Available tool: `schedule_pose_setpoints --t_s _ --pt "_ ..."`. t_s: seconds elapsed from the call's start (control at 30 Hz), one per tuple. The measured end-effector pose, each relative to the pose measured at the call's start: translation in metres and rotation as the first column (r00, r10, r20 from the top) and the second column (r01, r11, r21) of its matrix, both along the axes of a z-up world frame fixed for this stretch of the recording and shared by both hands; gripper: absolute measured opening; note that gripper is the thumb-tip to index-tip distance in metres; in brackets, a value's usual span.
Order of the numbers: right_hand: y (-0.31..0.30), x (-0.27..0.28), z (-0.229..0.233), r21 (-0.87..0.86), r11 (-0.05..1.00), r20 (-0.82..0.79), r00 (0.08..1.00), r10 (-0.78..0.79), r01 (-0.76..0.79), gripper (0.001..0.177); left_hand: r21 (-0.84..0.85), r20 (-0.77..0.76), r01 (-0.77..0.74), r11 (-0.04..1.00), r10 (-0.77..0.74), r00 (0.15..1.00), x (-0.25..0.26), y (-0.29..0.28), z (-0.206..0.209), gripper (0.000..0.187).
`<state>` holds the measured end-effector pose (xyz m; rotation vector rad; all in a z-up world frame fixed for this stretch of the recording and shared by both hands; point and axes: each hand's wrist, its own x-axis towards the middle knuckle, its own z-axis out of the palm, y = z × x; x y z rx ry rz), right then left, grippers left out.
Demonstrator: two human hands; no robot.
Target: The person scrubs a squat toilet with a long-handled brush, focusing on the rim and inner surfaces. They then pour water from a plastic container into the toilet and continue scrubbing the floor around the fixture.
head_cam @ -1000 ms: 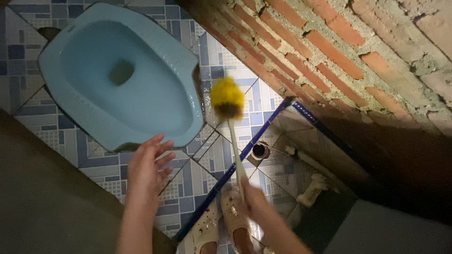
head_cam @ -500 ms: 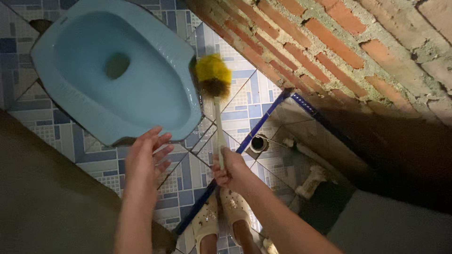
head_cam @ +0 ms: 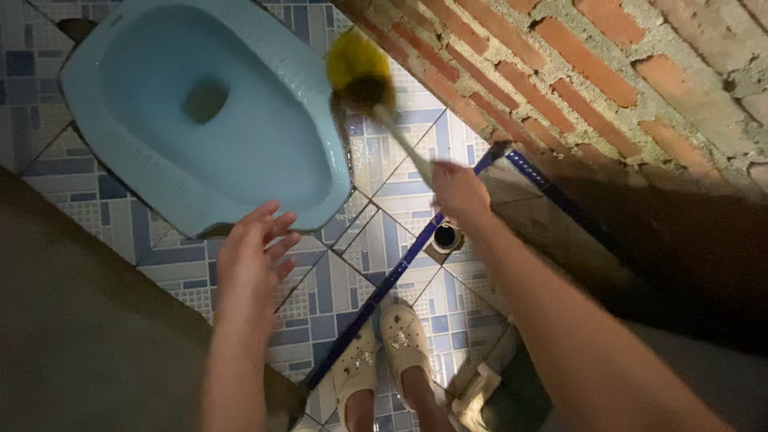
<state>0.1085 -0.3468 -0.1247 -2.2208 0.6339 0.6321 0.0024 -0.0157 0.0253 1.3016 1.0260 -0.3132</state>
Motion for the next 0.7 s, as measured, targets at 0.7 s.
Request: schedule_pose_setpoints --t_s 0.7 --pt "0.001 -0.029 0.06 -0.368 0.818 0.076 0.863 0.499 -0.441 0.05 0.021 -0.051 0.006 1.0 -0.005 0.999 -0.002 -0.004 -0.005 0.049"
